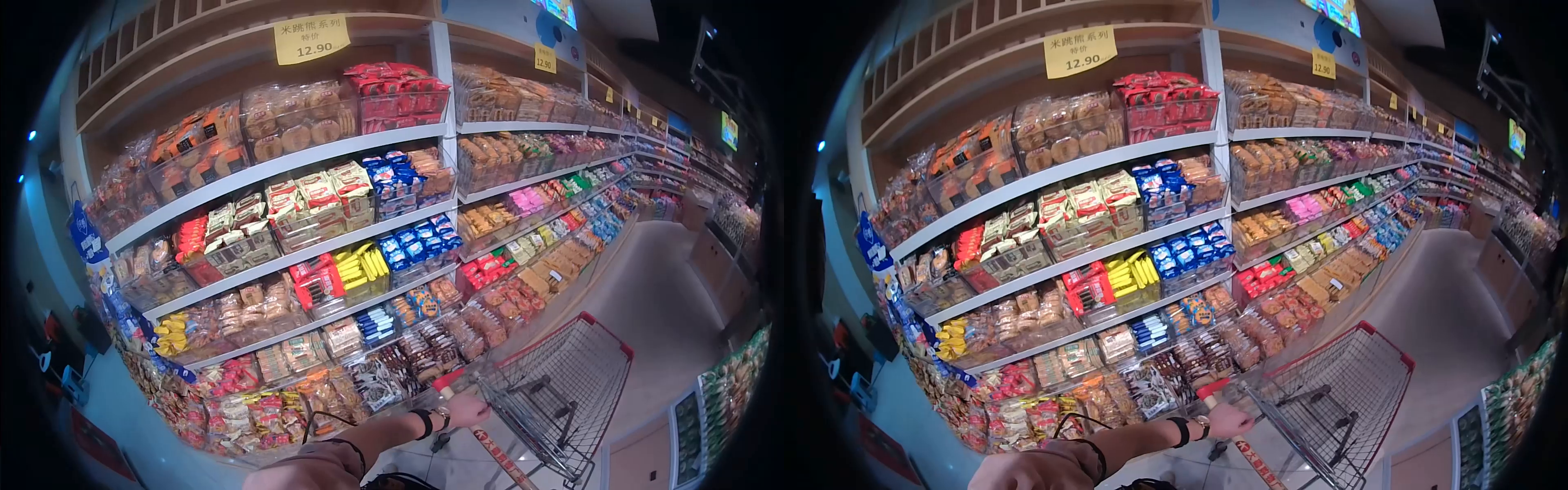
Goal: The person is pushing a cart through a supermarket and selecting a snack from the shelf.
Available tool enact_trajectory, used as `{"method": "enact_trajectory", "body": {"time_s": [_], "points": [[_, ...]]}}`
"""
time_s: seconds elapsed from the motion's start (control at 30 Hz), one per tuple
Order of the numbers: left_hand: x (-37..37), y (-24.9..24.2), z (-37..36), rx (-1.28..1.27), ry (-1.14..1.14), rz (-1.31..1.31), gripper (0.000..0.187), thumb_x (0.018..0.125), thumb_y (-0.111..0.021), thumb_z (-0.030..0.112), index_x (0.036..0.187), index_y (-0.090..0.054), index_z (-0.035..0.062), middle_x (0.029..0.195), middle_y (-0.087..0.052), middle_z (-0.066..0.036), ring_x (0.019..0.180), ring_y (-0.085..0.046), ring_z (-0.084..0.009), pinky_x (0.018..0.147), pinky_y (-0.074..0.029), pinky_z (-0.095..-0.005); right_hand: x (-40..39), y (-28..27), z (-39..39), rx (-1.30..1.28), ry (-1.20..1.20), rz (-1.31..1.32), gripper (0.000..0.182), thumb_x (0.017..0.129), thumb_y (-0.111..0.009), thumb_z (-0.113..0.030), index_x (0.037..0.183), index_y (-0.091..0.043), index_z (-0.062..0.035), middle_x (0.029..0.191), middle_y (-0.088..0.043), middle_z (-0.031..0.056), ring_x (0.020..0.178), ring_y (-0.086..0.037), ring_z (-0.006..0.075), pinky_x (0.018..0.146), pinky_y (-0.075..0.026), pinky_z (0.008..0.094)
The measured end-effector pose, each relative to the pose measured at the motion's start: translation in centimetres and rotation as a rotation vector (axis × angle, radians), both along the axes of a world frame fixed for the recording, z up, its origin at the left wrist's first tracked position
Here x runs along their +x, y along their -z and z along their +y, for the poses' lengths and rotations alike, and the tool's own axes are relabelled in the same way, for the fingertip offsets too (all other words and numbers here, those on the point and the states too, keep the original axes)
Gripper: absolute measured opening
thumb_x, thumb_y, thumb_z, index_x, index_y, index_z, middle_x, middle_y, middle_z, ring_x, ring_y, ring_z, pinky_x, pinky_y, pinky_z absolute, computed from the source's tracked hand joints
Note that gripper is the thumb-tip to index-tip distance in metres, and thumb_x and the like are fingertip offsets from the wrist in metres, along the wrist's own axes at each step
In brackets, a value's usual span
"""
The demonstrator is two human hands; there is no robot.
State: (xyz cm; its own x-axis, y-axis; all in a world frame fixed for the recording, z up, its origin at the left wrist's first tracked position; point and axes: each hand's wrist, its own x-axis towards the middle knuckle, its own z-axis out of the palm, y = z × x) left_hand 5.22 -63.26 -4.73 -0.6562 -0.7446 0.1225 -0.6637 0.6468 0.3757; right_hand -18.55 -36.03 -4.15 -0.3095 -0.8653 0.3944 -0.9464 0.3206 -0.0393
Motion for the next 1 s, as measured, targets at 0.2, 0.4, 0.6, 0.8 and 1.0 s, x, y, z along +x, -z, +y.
{"method": "enact_trajectory", "body": {"time_s": [0.2, 0.4, 0.6, 0.8, 1.0], "points": [[0.2, -1.6, 0.6, -0.011, -0.003, -0.082, 0.033, 0.084, -0.041, 0.034, 0.069, -0.058, 0.0104, 0.064, -0.060, -0.010, 0.061, -0.058, -0.0316, 0.055, -0.045, -0.0431, 0.0, -0.3, 0.0, 0.087, 0.012, -0.117, 0.010, 0.055, -0.059, -0.009, 0.058, -0.050, -0.0133, 0.048, -0.053, 0.0070, 0.041, -0.051, 0.0270, 0.052, -0.044, 0.0425], [0.2, 0.5, -1.2, -0.026, -0.008, -0.133, 0.030, 0.082, -0.044, 0.035, 0.074, -0.061, 0.0114, 0.063, -0.059, -0.012, 0.059, -0.057, -0.0332, 0.053, -0.044, -0.0434, 0.2, -1.1, -0.6, -0.047, 0.028, -0.265, 0.006, 0.060, -0.058, -0.011, 0.060, -0.051, -0.0115, 0.047, -0.052, 0.0076, 0.042, -0.052, 0.0280, 0.096, -0.031, 0.0537], [-0.5, -0.1, -2.6, 0.010, 0.016, -0.118, 0.030, 0.082, -0.044, 0.035, 0.073, -0.062, 0.0132, 0.064, -0.061, -0.014, 0.060, -0.059, -0.0331, 0.056, -0.046, -0.0448, -0.3, -0.1, -1.8, 0.087, 0.107, -0.258, 0.004, 0.064, -0.057, -0.014, 0.062, -0.054, -0.0126, 0.051, -0.056, 0.0072, 0.044, -0.054, 0.0268, 0.098, -0.030, 0.0526], [-1.5, -0.2, -4.2, -0.036, -0.013, -0.142, 0.028, 0.080, -0.046, 0.036, 0.072, -0.061, 0.0136, 0.062, -0.060, -0.013, 0.059, -0.059, -0.0326, 0.055, -0.046, -0.0448, -0.5, -0.8, -3.1, 0.141, 0.115, -0.323, 0.009, 0.067, -0.059, -0.020, 0.071, -0.061, -0.0124, 0.059, -0.060, 0.0079, 0.051, -0.058, 0.0276, 0.097, -0.033, 0.0488], [-2.5, -0.8, -5.8, -0.033, -0.031, -0.162, 0.026, 0.080, -0.044, 0.033, 0.074, -0.062, 0.0145, 0.066, -0.061, -0.012, 0.064, -0.060, -0.0331, 0.058, -0.046, -0.0448, -1.6, 2.5, -4.6, 0.028, 0.055, -0.136, 0.019, 0.055, -0.066, -0.018, 0.057, -0.048, -0.0108, 0.049, -0.052, 0.0054, 0.042, -0.054, 0.0242, 0.040, -0.036, 0.0385]]}}
